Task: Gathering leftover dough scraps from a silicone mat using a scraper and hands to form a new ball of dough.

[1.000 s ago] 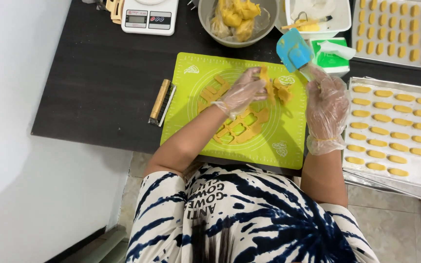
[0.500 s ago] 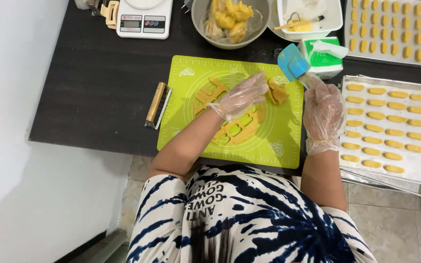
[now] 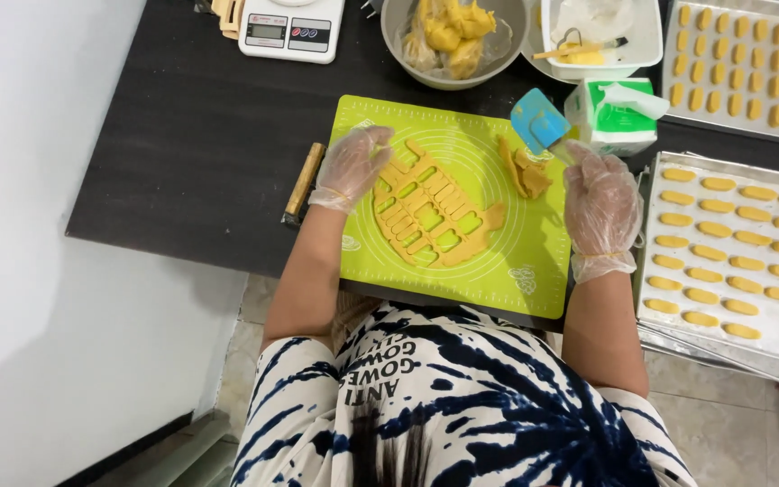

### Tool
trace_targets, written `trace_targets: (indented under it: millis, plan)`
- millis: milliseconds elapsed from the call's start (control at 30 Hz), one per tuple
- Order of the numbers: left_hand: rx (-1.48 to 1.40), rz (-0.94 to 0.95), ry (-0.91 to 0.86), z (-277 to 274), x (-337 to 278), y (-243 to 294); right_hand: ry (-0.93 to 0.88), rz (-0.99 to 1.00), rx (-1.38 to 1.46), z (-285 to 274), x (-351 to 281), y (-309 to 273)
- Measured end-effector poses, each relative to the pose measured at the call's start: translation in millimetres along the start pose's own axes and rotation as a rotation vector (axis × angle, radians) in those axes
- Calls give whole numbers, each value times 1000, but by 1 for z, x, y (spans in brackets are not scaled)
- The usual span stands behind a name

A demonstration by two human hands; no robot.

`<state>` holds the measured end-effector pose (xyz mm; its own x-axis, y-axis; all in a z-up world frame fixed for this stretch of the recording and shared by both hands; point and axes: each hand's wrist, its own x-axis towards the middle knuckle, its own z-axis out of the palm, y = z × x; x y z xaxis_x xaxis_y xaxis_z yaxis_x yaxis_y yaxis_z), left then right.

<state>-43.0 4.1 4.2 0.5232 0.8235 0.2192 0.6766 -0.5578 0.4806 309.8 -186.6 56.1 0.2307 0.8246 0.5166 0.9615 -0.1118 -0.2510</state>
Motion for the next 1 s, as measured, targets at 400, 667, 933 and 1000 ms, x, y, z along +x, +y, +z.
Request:
trace_targets:
  millis: [400,667,933,1000]
  plan:
    - [-66,68,104,11,-3,6,-362,46,105,93,63,-66]
    - [-66,107,163,23,-3,-8,-467,-4,51,127,95,-78]
    - [-115,87,128,17,-3,-7,-462,-165,193,136,104,-54]
    - [-175,91,148,15,-1,-5,-507,-156,381,117,103,-62]
